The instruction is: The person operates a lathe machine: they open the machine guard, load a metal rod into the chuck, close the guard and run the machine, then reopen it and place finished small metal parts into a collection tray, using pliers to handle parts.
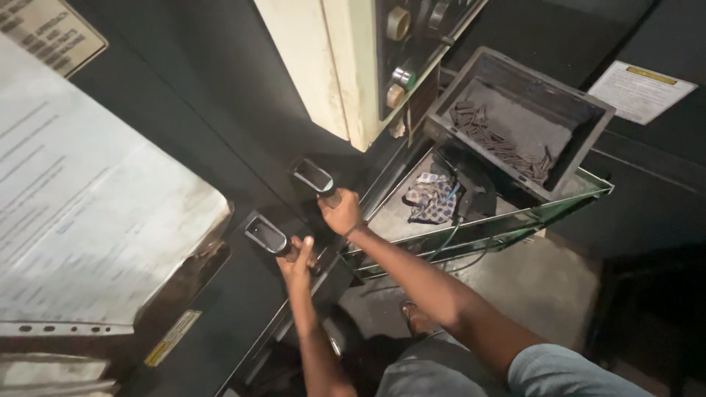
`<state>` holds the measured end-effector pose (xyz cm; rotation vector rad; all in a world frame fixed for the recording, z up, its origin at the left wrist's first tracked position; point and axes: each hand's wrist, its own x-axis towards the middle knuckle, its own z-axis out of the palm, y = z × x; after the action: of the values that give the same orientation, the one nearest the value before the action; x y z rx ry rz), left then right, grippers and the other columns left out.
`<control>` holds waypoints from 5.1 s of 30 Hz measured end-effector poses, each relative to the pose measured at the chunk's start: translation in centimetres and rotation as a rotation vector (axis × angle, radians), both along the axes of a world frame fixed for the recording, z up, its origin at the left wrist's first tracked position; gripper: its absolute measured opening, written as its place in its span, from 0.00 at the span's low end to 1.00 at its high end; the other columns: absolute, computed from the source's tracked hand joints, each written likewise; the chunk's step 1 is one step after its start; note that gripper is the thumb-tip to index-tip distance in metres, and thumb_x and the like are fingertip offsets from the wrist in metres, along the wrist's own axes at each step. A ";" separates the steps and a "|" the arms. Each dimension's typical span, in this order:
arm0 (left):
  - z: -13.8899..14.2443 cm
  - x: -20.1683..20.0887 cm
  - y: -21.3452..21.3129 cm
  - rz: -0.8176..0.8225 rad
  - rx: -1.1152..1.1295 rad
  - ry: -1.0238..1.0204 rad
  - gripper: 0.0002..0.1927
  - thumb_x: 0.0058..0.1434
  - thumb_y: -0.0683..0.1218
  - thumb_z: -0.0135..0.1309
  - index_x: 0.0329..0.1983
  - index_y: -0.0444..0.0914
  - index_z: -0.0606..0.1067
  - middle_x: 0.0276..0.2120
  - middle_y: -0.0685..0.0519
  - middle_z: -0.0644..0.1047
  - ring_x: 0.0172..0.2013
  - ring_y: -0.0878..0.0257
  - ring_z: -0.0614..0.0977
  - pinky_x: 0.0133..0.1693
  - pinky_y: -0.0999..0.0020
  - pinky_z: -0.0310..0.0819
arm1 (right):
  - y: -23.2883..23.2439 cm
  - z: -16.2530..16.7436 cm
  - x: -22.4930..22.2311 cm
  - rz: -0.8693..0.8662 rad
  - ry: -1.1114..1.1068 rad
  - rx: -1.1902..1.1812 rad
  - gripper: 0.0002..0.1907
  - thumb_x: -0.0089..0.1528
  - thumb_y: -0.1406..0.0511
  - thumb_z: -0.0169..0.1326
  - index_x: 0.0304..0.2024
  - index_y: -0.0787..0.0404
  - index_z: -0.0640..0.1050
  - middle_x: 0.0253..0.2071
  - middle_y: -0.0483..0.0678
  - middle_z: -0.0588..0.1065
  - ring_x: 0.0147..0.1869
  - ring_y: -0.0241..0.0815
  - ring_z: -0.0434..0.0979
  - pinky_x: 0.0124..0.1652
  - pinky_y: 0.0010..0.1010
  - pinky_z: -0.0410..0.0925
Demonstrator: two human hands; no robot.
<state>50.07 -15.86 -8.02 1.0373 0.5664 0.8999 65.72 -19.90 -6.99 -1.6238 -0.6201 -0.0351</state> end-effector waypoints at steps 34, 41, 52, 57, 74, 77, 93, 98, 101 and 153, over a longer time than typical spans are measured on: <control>0.2 0.2 -0.1 0.009 -0.016 -0.004 0.16 0.57 0.37 0.66 0.35 0.40 0.68 0.22 0.57 0.69 0.17 0.69 0.68 0.21 0.73 0.60 | -0.5 0.7 -0.1 0.074 0.072 0.013 0.09 0.58 0.65 0.62 0.31 0.68 0.80 0.27 0.56 0.81 0.35 0.48 0.86 0.35 0.36 0.74; -0.3 0.2 -0.1 0.029 -0.001 -0.023 0.17 0.57 0.35 0.65 0.35 0.40 0.67 0.23 0.58 0.69 0.17 0.70 0.68 0.21 0.74 0.59 | -0.5 0.9 -0.2 0.080 0.068 0.035 0.08 0.58 0.66 0.62 0.32 0.67 0.81 0.27 0.56 0.81 0.35 0.48 0.87 0.35 0.36 0.74; 0.1 0.1 -0.4 0.062 -0.066 0.025 0.17 0.55 0.36 0.65 0.36 0.41 0.67 0.23 0.58 0.69 0.17 0.70 0.68 0.20 0.74 0.58 | -0.5 0.9 -0.2 0.084 0.092 0.038 0.08 0.57 0.66 0.61 0.31 0.68 0.80 0.27 0.56 0.81 0.34 0.47 0.86 0.34 0.36 0.74; -0.3 0.0 -0.2 0.055 -0.041 0.000 0.17 0.56 0.35 0.66 0.36 0.41 0.67 0.24 0.58 0.70 0.17 0.70 0.68 0.21 0.74 0.59 | -0.8 1.2 -0.4 0.089 0.055 0.041 0.10 0.58 0.66 0.62 0.30 0.69 0.79 0.26 0.57 0.80 0.35 0.47 0.86 0.34 0.36 0.73; -0.6 0.1 -0.1 0.048 -0.030 -0.031 0.18 0.56 0.34 0.65 0.36 0.40 0.66 0.27 0.58 0.70 0.18 0.71 0.68 0.20 0.74 0.59 | -0.7 0.9 -0.4 0.105 0.077 0.050 0.10 0.59 0.67 0.61 0.30 0.70 0.79 0.25 0.56 0.80 0.33 0.45 0.86 0.33 0.34 0.72; -0.6 0.0 -0.2 0.051 -0.019 -0.018 0.18 0.56 0.35 0.65 0.36 0.40 0.66 0.26 0.57 0.69 0.18 0.70 0.68 0.20 0.74 0.60 | -0.7 0.9 -0.4 0.110 0.062 0.060 0.09 0.59 0.67 0.61 0.31 0.70 0.79 0.26 0.56 0.80 0.34 0.45 0.86 0.33 0.34 0.72; -0.4 -0.1 -0.2 0.061 -0.031 0.036 0.17 0.54 0.36 0.65 0.34 0.41 0.67 0.23 0.59 0.69 0.18 0.71 0.69 0.20 0.75 0.60 | -0.8 1.0 -0.5 0.111 0.069 0.054 0.08 0.58 0.67 0.61 0.32 0.69 0.80 0.27 0.56 0.81 0.35 0.46 0.86 0.34 0.35 0.73; 0.0 -0.2 -0.4 0.033 0.006 0.002 0.17 0.57 0.36 0.66 0.34 0.40 0.67 0.22 0.58 0.68 0.18 0.70 0.68 0.21 0.75 0.59 | -0.8 0.7 -0.4 0.111 0.061 0.047 0.08 0.59 0.67 0.61 0.32 0.69 0.80 0.28 0.56 0.81 0.36 0.47 0.87 0.34 0.35 0.73; -0.3 -0.3 -0.4 0.055 -0.022 0.032 0.16 0.55 0.36 0.65 0.34 0.41 0.68 0.23 0.59 0.69 0.18 0.71 0.68 0.21 0.74 0.59 | -0.7 0.3 -0.3 0.115 0.055 0.048 0.08 0.59 0.66 0.61 0.32 0.68 0.80 0.27 0.56 0.81 0.35 0.48 0.87 0.34 0.36 0.74; -1.6 -0.2 -0.1 0.028 0.007 0.001 0.17 0.56 0.35 0.63 0.31 0.41 0.65 0.21 0.58 0.68 0.17 0.70 0.67 0.21 0.75 0.58 | -1.1 0.4 -0.2 0.091 0.064 0.018 0.09 0.57 0.65 0.61 0.29 0.67 0.79 0.26 0.57 0.79 0.34 0.53 0.85 0.34 0.38 0.73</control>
<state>49.91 -15.92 -9.63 1.0383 0.5803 0.9266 65.47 -20.98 -6.61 -1.5717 -0.6423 0.0777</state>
